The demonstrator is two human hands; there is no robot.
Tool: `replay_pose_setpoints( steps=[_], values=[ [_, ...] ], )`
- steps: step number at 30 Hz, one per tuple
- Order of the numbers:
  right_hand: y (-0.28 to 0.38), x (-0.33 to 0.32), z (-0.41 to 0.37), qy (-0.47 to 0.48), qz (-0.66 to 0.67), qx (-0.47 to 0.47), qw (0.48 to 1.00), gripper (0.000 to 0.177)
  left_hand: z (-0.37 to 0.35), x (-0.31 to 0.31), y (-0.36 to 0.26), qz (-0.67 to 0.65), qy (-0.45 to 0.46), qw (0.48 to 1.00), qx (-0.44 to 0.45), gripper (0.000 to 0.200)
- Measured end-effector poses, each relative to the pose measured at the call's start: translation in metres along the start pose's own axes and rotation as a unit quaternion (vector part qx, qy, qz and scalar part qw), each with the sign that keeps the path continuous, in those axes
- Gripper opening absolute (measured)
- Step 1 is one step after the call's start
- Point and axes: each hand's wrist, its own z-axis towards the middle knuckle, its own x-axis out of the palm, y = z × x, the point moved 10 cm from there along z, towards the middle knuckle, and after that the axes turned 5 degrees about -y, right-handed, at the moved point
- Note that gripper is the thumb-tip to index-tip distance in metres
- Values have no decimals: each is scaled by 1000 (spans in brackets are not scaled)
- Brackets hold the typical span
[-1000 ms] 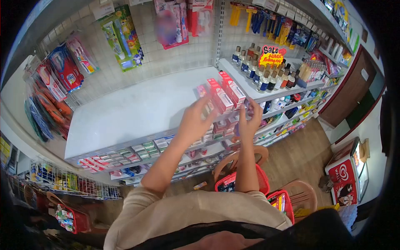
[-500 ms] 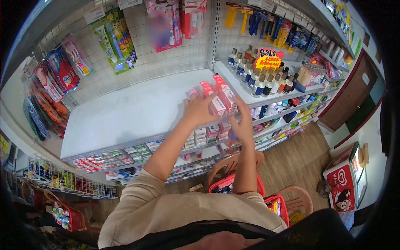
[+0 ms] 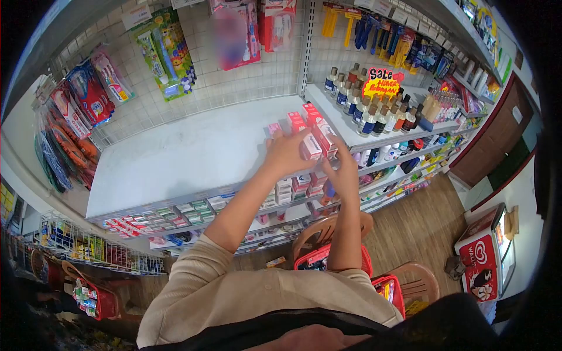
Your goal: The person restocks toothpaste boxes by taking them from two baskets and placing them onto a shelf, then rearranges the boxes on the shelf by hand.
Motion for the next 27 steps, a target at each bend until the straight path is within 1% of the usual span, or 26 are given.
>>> replay_pose_setpoints(
  steps=[3, 7, 9, 13, 15, 18, 19, 21, 25, 27],
  values=[
    [-6, 1, -2, -12, 11, 7, 1000, 59, -1, -1, -5, -5, -24, 1000, 8, 86],
    [1, -1, -4, -31, 13, 8, 999, 60, -3, -2, -8, -2, -17, 1000, 0, 86],
    [3, 2, -4, -18, -38, 21, 999, 59, -3, -2, -7, -3, -15, 1000, -3, 86],
    [-1, 3, -6, -23, -64, 24, 997, 58, -4, -3, -7, 5, -10, 1000, -7, 85],
    [4, -1, -5, -57, -57, -13, 997, 61, -4, -6, -8, 6, -14, 1000, 1, 83],
    [3, 0, -4, -58, -56, -25, 996, 61, -1, -7, -7, -3, 1, 1000, 3, 82],
    [3, -1, -4, -58, -56, -25, 996, 61, -1, -8, -6, -4, 2, 1000, 3, 82],
    [-2, 0, -4, -43, -56, 9, 997, 60, 0, -9, -6, -3, 6, 1000, 5, 83],
    [-7, 1, -4, -51, -14, -8, 999, 60, 0, -9, -4, -12, 14, 1000, 6, 81],
    [-11, 2, -4, -44, 2, 10, 999, 60, 0, -9, -3, -21, 22, 1000, 3, 80]
  ],
)
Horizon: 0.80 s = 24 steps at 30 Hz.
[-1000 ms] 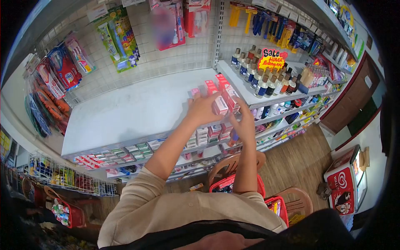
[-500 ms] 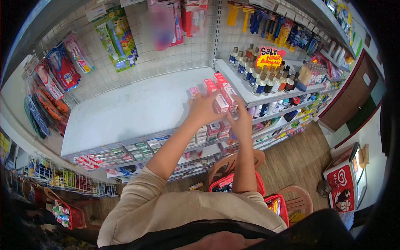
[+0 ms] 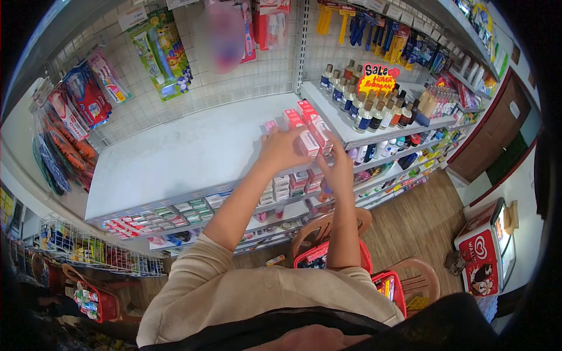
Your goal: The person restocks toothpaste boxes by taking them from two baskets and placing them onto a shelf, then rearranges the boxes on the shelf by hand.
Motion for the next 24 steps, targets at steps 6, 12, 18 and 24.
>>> replay_pose_setpoints(
  steps=[6, 12, 18, 24],
  values=[
    [0, -1, 0, -7, -2, -7, 1000, 59, -1, -1, 0, -5, -14, 1000, 4, 79],
    [-2, 0, 0, 1, 7, 4, 1000, 60, 0, 1, 2, -4, -8, 1000, 8, 81],
    [0, 0, 0, 6, 6, 3, 1000, 60, -5, -3, 0, 5, 13, 1000, 2, 94],
    [3, -2, -2, 2, 4, -10, 1000, 60, -6, -23, 44, -17, 9, 999, -48, 124]
  ],
)
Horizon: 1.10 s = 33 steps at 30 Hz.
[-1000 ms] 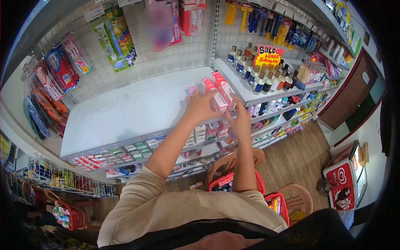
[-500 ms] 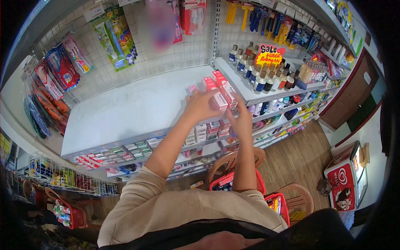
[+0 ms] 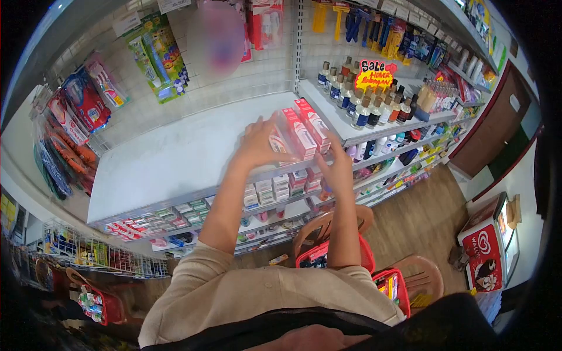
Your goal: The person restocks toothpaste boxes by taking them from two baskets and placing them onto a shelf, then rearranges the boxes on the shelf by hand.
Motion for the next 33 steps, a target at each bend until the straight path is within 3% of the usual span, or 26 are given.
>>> replay_pose_setpoints(
  steps=[1, 7, 14, 20, 22, 23, 24, 25, 26, 27, 28, 30, 33],
  values=[
    [0, -1, -1, 0, 0, 2, 1000, 60, 1, 4, 10, 51, 71, 996, -30, 130],
    [2, 1, 1, 4, 2, 8, 1000, 59, 7, 18, 21, 15, 157, 987, -28, 132],
    [1, 0, -1, 4, 22, 19, 1000, 60, 6, 33, 24, 74, 132, 986, -74, 134],
    [-1, 0, -2, 12, 17, 24, 1000, 60, -8, 14, 7, 99, 45, 991, -82, 124],
    [-3, -1, -2, 14, 21, 37, 999, 60, -21, -9, 3, 54, -53, 991, -114, 105],
    [14, -12, -2, -46, -58, -43, 996, 59, -29, -8, 4, 55, -53, 991, -110, 105],
    [32, -21, -6, -104, -137, -121, 978, 59, -37, -11, 2, 46, -78, 993, -82, 87],
    [40, -19, -11, -105, -138, -121, 977, 59, -46, -14, -2, 36, -103, 993, -55, 69],
    [50, -28, -19, -167, -149, -109, 969, 53, -56, -12, -2, 35, -103, 993, -54, 69],
    [59, -35, -29, -228, -161, -96, 956, 47, -69, -24, -10, -72, -173, 982, -16, 50],
    [63, -28, -36, -229, -161, -97, 955, 47, -85, -37, -15, -178, -239, 954, 23, 31],
    [74, -3, -44, -177, -110, -129, 970, 33, -114, -30, -22, -210, -208, 955, 32, 16],
    [80, 32, -36, -104, -126, -90, 983, 27, -154, 4, -22, -276, -144, 950, 17, 8]
  ],
)
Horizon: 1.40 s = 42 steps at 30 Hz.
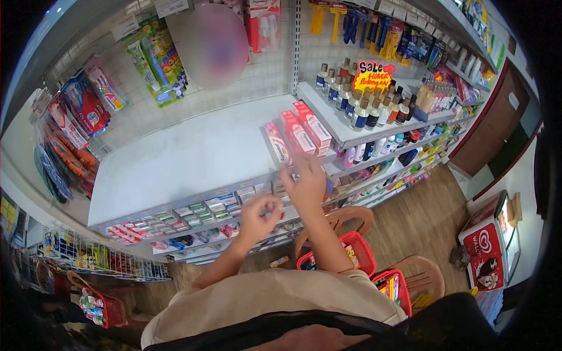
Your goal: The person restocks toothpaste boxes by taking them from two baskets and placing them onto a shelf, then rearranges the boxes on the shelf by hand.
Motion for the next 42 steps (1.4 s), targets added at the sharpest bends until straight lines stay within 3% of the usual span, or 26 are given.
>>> replay_pose_setpoints(
  steps=[7, 12, 25, 33, 36, 39, 42],
  values=[
    [-10, 29, -6, 32, -79, 14, 996, 26, -75, 36, 41, -44, 108, 993, 5, 10],
    [-19, 27, -6, 28, -88, 59, 994, 22, -91, 35, 53, -50, 124, 991, -22, 10],
    [-18, 24, -8, 18, -113, 62, 992, 22, -107, 21, 60, -47, 138, 989, -32, 10],
    [-14, 16, -12, -32, -103, 84, 991, 20, -138, 9, 78, -57, 162, 982, -82, 10],
    [-15, 15, -18, -62, -118, 68, 989, 21, -149, 5, 86, -28, 179, 973, -145, 9],
    [-14, 10, -22, -98, -112, 72, 986, 22, -177, 16, 125, -83, 184, 967, -156, 8],
    [-16, 8, -24, -105, -86, 67, 988, 20, -174, 18, 106, -73, 218, 958, -169, 7]
  ],
)
